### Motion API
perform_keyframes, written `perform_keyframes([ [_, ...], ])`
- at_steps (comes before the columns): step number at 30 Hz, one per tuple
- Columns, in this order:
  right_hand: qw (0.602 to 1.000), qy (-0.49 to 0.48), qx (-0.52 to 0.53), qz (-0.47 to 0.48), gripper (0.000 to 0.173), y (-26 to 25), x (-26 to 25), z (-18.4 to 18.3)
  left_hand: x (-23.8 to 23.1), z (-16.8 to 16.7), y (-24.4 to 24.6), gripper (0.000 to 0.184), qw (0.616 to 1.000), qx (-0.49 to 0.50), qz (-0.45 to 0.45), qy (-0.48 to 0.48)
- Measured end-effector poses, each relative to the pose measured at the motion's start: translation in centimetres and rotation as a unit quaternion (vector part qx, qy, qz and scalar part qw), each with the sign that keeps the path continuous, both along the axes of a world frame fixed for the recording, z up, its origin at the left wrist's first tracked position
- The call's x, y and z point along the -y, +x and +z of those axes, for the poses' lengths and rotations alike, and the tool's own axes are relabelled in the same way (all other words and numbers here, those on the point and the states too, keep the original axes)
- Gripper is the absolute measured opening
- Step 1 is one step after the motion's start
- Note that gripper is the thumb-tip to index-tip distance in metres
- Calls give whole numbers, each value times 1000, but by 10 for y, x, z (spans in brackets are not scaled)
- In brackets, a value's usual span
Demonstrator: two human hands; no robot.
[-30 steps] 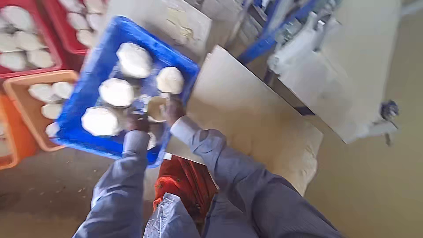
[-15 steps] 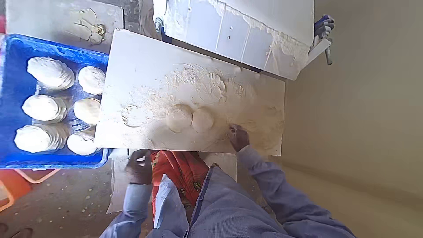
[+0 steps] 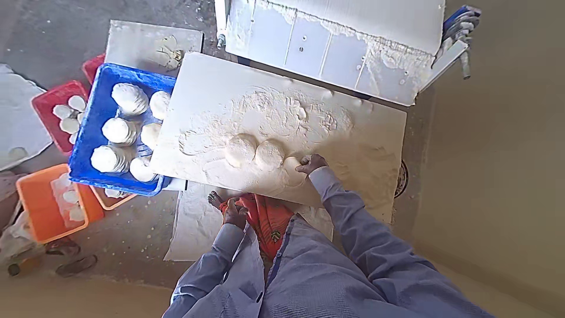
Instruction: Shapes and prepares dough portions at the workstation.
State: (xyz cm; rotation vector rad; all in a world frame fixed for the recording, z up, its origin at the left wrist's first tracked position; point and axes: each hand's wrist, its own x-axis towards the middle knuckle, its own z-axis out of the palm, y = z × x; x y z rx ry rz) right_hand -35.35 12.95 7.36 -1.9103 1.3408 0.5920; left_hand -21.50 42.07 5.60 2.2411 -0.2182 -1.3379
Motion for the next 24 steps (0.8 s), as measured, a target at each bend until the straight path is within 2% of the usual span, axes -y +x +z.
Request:
perform_keyframes([
  [3, 998, -33, 53, -31, 44, -3, -10, 2, -6, -10, 1, 54, 1000, 7, 10, 7],
  [6, 994, -35, 81, -72, 46, -2, -12, -4, 1, -3, 1, 61, 1000, 2, -16, 21],
  [9, 981, -11, 135, -137, 70, -4, -13, -15, 9, 2, -3, 60, 1000, -8, -26, 9],
  [12, 974, -24, 186, -128, 81, 0, -23, 6, 16, 9, -6, 50, 998, -19, 17, -50],
  [15, 966, -21, 237, -98, 75, 7, -41, 45, 30, 22, -10, 29, 980, -70, 116, -148],
  [16, 961, -21, 264, -81, 71, 10, -48, 58, 38, 28, -10, 28, 963, -113, 167, -180],
  [18, 943, 9, 323, -76, 68, 16, -61, 83, 55, 37, -5, 51, 907, -251, 252, -225],
  [20, 920, 64, 371, -111, 68, 24, -71, 108, 70, 46, -2, 78, 817, -384, 333, -273],
  [21, 911, 87, 380, -132, 67, 28, -74, 120, 76, 52, -3, 86, 764, -432, 369, -306],
  [23, 905, 109, 380, -153, 64, 33, -74, 135, 87, 67, -7, 94, 681, -486, 391, -384],
  [24, 908, 106, 377, -146, 63, 32, -73, 138, 91, 78, -8, 95, 659, -495, 392, -409],
])
